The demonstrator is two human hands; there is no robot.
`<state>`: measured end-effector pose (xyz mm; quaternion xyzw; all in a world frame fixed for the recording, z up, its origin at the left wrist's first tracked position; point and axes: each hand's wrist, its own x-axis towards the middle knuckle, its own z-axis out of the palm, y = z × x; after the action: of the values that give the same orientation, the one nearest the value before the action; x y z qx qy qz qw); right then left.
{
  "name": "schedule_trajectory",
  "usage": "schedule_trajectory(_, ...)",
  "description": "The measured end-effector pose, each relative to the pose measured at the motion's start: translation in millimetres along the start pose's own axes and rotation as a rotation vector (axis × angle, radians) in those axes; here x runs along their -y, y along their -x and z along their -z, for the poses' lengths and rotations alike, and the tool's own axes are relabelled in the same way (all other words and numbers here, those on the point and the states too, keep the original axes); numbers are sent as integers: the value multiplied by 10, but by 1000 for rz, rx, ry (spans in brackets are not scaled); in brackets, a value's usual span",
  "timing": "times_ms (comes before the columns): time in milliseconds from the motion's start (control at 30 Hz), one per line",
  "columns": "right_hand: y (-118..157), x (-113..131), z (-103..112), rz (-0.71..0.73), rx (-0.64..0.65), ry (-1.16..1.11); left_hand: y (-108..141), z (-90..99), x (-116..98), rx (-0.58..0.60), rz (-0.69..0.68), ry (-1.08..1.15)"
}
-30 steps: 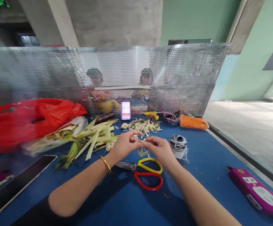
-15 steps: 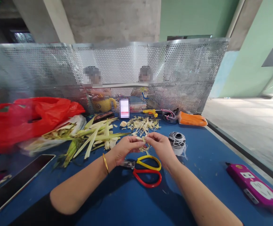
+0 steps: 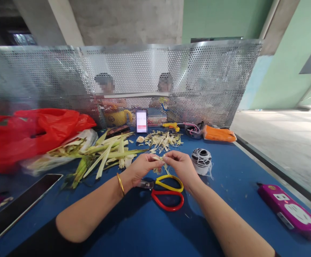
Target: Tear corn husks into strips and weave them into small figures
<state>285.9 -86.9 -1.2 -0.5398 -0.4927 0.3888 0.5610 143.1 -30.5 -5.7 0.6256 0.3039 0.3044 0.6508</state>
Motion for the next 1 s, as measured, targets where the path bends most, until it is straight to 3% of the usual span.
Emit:
schedule_trajectory(100, 5, 24, 8, -8, 20, 25, 2, 16, -18, 14, -23, -41)
schedule_trajectory(333, -15, 1, 31, -28, -13, 68, -8, 88, -6, 101, 165, 22)
schedule_trajectory(500, -21, -4, 32, -59, -15, 22, -6, 84, -8, 68, 83, -22)
schedule_trajectory(700, -39, 35, 69, -99, -88, -40, -38, 150, 32, 89, 163, 32)
schedule_trajectory(900, -27, 33, 62, -97, 46, 73, -33, 168, 3, 122, 204, 12)
schedule_trajectory(1000, -18, 44, 63, -114, 52, 50, -50, 229, -82, 6, 212, 22)
